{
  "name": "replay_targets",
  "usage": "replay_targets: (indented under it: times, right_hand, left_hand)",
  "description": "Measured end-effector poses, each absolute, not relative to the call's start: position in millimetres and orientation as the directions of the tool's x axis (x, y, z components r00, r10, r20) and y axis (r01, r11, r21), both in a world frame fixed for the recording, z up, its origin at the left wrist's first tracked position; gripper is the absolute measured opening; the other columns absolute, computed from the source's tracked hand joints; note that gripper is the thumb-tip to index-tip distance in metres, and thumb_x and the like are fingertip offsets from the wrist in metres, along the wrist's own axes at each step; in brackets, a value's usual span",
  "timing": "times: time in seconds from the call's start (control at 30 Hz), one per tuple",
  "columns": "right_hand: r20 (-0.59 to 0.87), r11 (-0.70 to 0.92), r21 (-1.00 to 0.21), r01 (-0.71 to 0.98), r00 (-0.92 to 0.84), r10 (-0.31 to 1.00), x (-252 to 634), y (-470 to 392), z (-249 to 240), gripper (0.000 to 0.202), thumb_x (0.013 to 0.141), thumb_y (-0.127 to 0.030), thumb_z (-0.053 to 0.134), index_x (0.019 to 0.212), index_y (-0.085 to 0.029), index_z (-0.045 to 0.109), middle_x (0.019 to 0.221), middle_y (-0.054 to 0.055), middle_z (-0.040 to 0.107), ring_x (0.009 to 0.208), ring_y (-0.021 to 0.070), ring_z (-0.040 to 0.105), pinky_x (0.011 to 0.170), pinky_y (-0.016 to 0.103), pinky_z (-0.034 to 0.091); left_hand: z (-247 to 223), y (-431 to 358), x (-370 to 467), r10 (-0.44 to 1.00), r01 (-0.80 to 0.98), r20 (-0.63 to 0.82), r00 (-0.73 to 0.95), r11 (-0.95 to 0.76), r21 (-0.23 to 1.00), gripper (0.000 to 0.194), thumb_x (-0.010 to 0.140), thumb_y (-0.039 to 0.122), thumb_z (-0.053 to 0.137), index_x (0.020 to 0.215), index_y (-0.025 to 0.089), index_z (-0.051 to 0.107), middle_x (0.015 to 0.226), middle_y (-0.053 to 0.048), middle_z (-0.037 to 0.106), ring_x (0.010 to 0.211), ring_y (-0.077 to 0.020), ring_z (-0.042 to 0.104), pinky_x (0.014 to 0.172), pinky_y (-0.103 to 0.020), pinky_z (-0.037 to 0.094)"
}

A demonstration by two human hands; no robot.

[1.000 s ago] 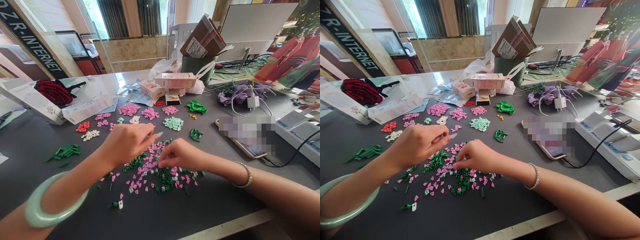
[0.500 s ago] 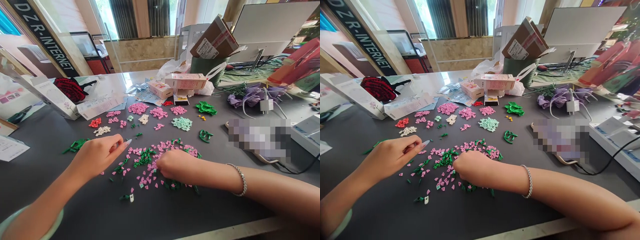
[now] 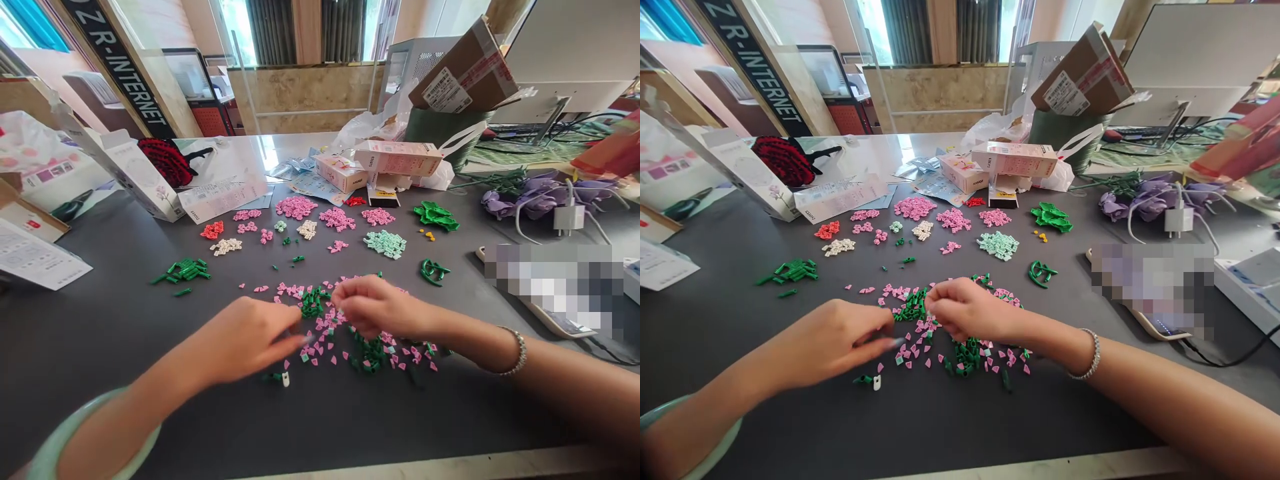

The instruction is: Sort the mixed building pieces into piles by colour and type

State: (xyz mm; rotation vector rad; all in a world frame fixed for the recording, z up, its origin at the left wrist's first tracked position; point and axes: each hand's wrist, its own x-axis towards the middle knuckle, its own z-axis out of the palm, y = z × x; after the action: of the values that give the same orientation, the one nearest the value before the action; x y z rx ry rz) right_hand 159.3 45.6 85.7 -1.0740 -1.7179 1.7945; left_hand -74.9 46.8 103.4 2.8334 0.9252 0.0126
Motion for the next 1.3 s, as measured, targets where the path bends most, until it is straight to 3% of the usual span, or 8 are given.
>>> replay_targets:
  times: [0.13,0.33,0.47,0.57,0.67,0.8,1.1,1.3]
  right_hand:
    - [-0.421,-0.603,-0.776,-0.183,-0.561,0.712,158,48,86,0.018,0.075,-0.025,0.044,0.068,-0.023,0.028,0.049,-0.012,0.017,0.041,0.0048,0.005,0.035,0.017,0.007]
    - [-0.504,-0.725,-0.659,-0.199,-0.599,0.622,160,54,81,0.016,0.061,-0.023,0.047,0.064,-0.02,0.031,0.048,-0.008,0.033,0.039,0.0029,0.01,0.035,0.017,0.007]
    - [-0.455,-0.595,-0.802,-0.054,-0.59,0.667,161,54,82,0.023,0.065,-0.025,0.05,0.06,-0.02,0.028,0.051,-0.008,0.028,0.042,0.0033,0.013,0.039,0.019,0.01]
    - [-0.313,-0.202,-0.947,0.251,-0.569,0.761,161,54,84,0.022,0.071,-0.023,0.057,0.058,-0.019,0.041,0.05,-0.008,0.031,0.044,0.0047,0.023,0.042,0.021,0.018]
    - [-0.129,0.28,-0.809,0.518,-0.619,0.774,160,55,82,0.002,0.072,-0.018,0.065,0.071,-0.016,0.066,0.052,-0.006,0.044,0.051,0.007,0.038,0.051,0.023,0.029]
    - [-0.07,0.515,-0.661,0.546,-0.729,0.681,157,58,73,0.019,0.077,-0.01,0.062,0.09,-0.018,0.074,0.071,0.0,0.066,0.062,0.0107,0.055,0.063,0.025,0.04]
    - [-0.052,0.653,-0.533,0.538,-0.791,0.609,155,58,72,0.016,0.084,-0.013,0.052,0.077,-0.014,0.067,0.072,0.003,0.061,0.067,0.013,0.051,0.066,0.027,0.037]
    - [-0.077,0.377,-0.758,0.533,-0.646,0.76,156,50,77,0.006,0.073,-0.014,0.052,0.074,-0.016,0.057,0.062,-0.003,0.049,0.055,0.008,0.039,0.055,0.023,0.031]
  left_hand:
    - [99,34,-65,0.498,0.505,-0.115,0.859,-0.862,0.037,0.024,0.093,0.032,0.053,0.073,0.019,0.049,0.06,0.005,0.057,0.05,-0.0142,0.055,0.047,-0.026,0.028]
    - [89,31,-60,0.472,0.459,-0.135,0.871,-0.88,-0.119,0.028,0.086,0.038,0.064,0.071,0.019,0.05,0.059,0.003,0.059,0.048,-0.0173,0.057,0.043,-0.029,0.025]
    - [82,33,-59,0.465,0.44,-0.156,0.872,-0.882,-0.168,0.028,0.086,0.039,0.063,0.073,0.018,0.051,0.061,0.002,0.061,0.05,-0.0185,0.061,0.042,-0.03,0.025]
    - [77,33,-58,0.449,0.413,-0.162,0.879,-0.885,-0.215,0.023,0.089,0.036,0.061,0.078,0.018,0.052,0.063,0.001,0.063,0.052,-0.0189,0.063,0.042,-0.03,0.028]
    - [71,32,-58,0.44,0.391,-0.15,0.885,-0.88,-0.27,0.02,0.09,0.035,0.058,0.081,0.018,0.053,0.064,0.001,0.063,0.052,-0.0199,0.063,0.041,-0.031,0.031]
    - [65,30,-60,0.414,0.367,-0.093,0.905,-0.874,-0.317,0.015,0.09,0.029,0.057,0.08,0.018,0.053,0.062,0.001,0.06,0.05,-0.0187,0.06,0.041,-0.032,0.033]
    - [66,24,-64,0.265,0.265,0.061,0.962,-0.866,-0.425,0.016,0.072,0.001,0.047,0.071,0.017,0.051,0.055,0.0,0.053,0.044,-0.0177,0.05,0.042,-0.03,0.034]
    - [70,25,-62,0.222,0.27,0.158,0.962,-0.852,-0.448,0.021,0.075,0.002,0.045,0.062,0.018,0.047,0.049,0.001,0.047,0.041,-0.0156,0.044,0.04,-0.029,0.03]
